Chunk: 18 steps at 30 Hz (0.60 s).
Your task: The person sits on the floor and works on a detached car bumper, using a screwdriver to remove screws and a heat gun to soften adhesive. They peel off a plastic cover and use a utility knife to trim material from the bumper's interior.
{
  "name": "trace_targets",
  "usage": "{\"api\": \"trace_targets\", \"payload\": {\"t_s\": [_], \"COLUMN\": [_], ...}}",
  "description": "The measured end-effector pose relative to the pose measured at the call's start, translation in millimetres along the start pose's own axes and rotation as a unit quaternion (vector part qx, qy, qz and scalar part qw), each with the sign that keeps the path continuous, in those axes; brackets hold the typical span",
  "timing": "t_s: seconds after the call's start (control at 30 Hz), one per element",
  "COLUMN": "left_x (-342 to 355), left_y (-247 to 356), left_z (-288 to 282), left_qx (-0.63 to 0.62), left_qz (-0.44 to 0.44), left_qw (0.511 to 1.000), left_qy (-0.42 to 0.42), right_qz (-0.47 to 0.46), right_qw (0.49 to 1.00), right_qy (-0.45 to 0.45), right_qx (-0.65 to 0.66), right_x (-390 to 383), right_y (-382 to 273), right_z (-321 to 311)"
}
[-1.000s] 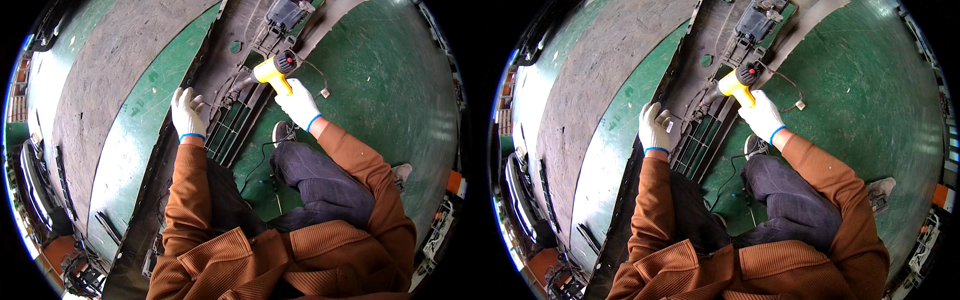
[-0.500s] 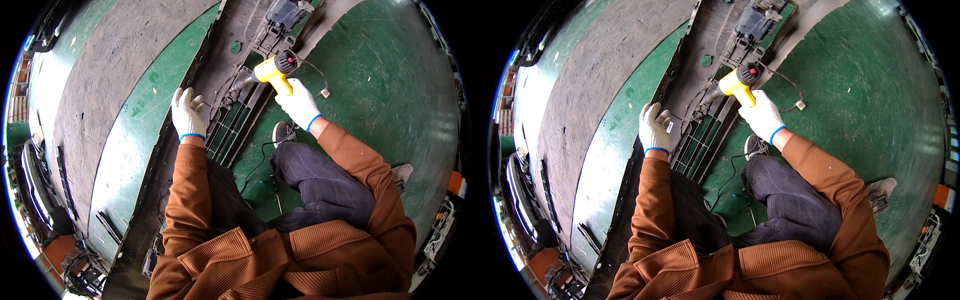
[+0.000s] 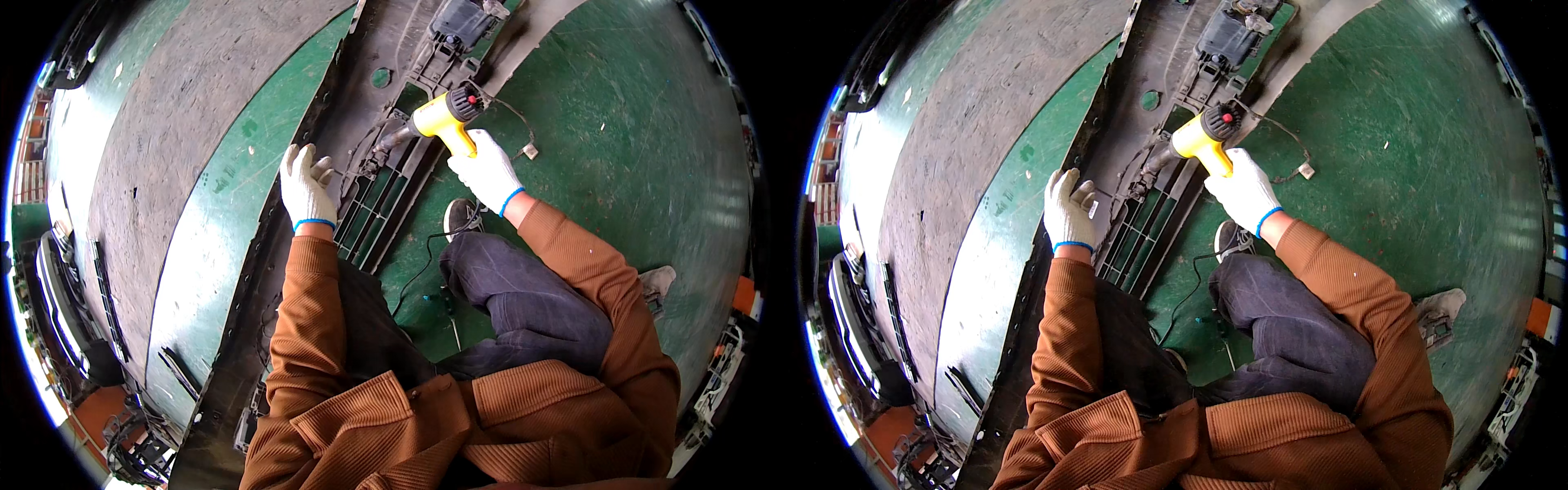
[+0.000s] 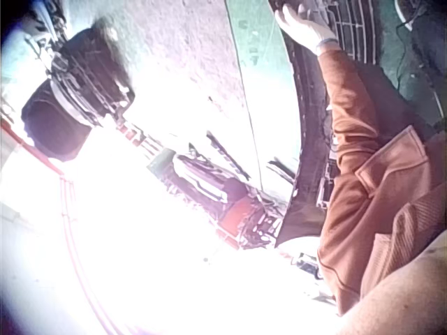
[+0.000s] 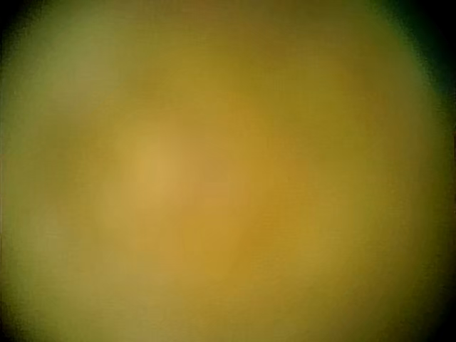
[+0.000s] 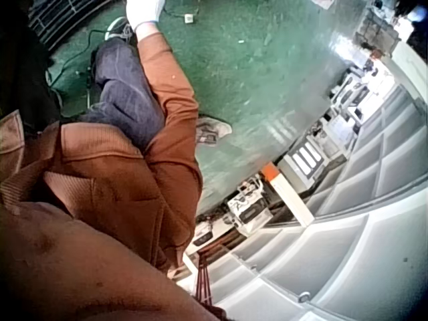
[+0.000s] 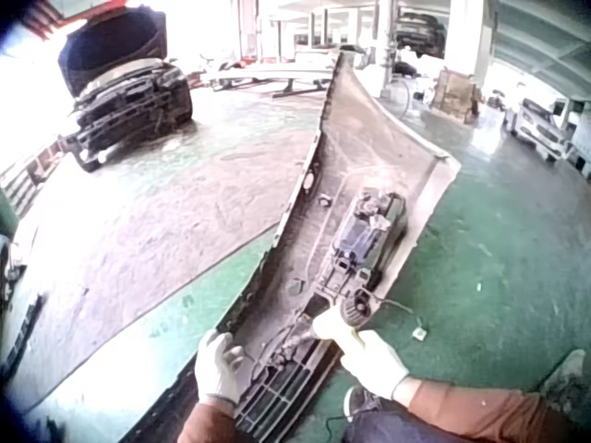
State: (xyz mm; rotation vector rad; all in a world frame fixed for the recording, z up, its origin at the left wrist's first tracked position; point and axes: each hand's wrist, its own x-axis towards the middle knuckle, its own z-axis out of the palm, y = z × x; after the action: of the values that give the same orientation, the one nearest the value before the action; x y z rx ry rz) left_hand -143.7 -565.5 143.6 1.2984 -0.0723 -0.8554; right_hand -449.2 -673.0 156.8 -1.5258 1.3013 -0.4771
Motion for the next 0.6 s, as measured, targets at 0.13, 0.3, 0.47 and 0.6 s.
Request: {"api": "trace_targets", "payload": {"t_s": [0.13,0.3,0.47,0.6], "left_x": [0.6,0.6,1.5,0.3], "left_y": [-2.4,-2.7,-2.0,-1.6], "left_z": [1.9,1.1,0.5,3.9], "left_qx": [-0.005,-0.005,-0.004,0.007], "left_qz": [-0.002,0.001,0.0,0.001], "left_qw": [1.0,1.0,1.0,1.0], "left_qy": [-0.002,0.0,-0.002,-0.004], "right_qz": [-0.025,-0.031,-0.01,0.011], "right_qw": [1.0,0.999,1.0,0.999], "right_qy": [0.012,0.009,0.001,-0.012], "right_qx": [-0.013,-0.011,0.004,0.033], "right_x": [4.2,3.9,0.5,-3.8], "right_y": [10.4,11.4,2.7,-6.2], "right_z": [-1.1,-0.2,-0.1,-3.5]}}
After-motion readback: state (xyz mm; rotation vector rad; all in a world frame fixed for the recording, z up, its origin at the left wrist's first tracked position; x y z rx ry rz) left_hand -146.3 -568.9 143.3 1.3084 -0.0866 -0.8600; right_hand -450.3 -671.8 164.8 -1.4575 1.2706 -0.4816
